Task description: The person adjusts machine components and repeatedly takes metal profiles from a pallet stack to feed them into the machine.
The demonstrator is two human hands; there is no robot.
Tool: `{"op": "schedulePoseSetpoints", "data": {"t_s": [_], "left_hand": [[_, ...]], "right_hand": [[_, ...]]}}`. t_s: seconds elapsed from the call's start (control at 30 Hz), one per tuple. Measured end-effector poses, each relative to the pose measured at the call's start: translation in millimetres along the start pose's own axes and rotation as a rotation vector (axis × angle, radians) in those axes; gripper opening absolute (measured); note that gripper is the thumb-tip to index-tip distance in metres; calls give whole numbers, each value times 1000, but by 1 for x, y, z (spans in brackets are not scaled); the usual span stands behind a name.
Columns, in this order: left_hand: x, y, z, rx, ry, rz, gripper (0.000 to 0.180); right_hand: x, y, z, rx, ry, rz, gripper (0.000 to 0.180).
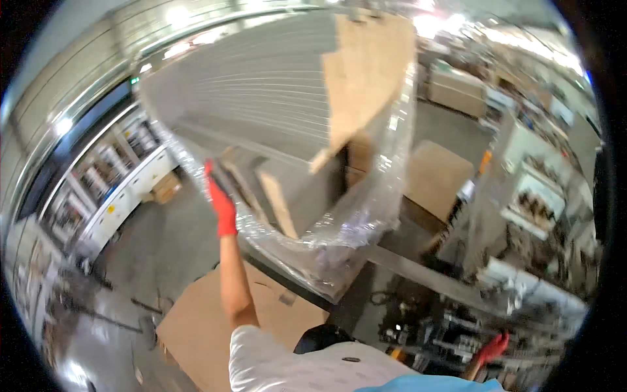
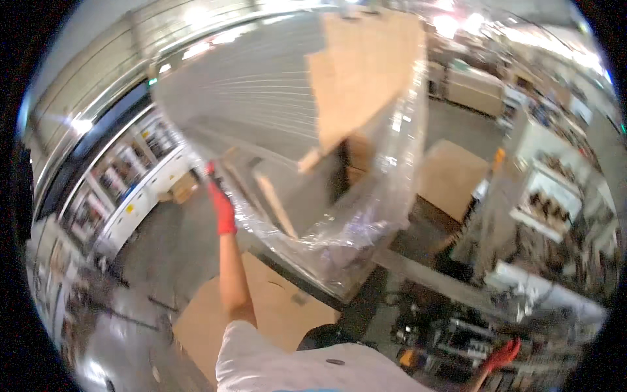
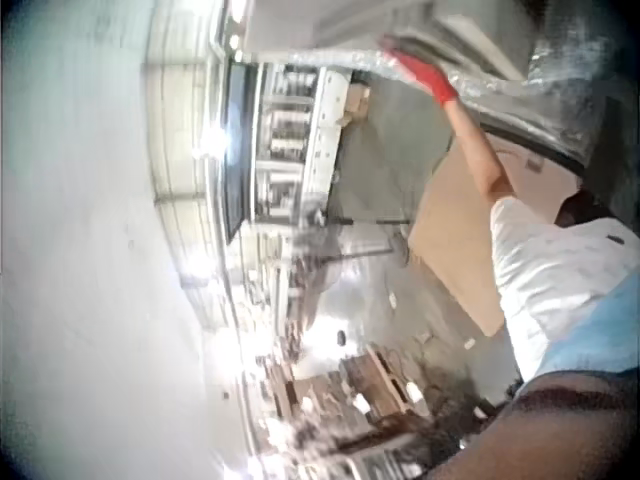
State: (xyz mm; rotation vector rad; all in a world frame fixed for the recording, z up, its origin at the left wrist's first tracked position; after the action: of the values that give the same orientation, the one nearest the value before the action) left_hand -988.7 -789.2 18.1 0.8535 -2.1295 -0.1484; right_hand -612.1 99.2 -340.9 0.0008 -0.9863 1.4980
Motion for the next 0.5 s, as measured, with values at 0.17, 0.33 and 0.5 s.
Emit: {"op": "schedulePoseSetpoints", "data": {"t_s": [0.17, 0.33, 0.5], "left_hand": [[-192, 65, -35, 50, 84, 428, 60], [-379, 173, -4, 191, 188, 1387, 83], [-466, 229, 26, 286, 325, 1736, 86]], "right_hand": [[-6, -7, 25, 16, -8, -133, 31], [-8, -10, 38, 64, 137, -145, 22], [-58, -34, 85, 519, 437, 4, 20]]}}
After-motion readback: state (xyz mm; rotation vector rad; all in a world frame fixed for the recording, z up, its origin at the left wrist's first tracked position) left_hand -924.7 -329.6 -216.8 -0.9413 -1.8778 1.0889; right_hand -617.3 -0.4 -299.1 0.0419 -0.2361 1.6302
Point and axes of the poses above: each hand's wrist, its own x-axis towards the middle knuckle, its own y-axis out of the palm, z = x × y, the point moved 4 cm from there along x, towards the middle knuckle, and after that the axes turned 13 degrees about -x, right-handed, at the moved point
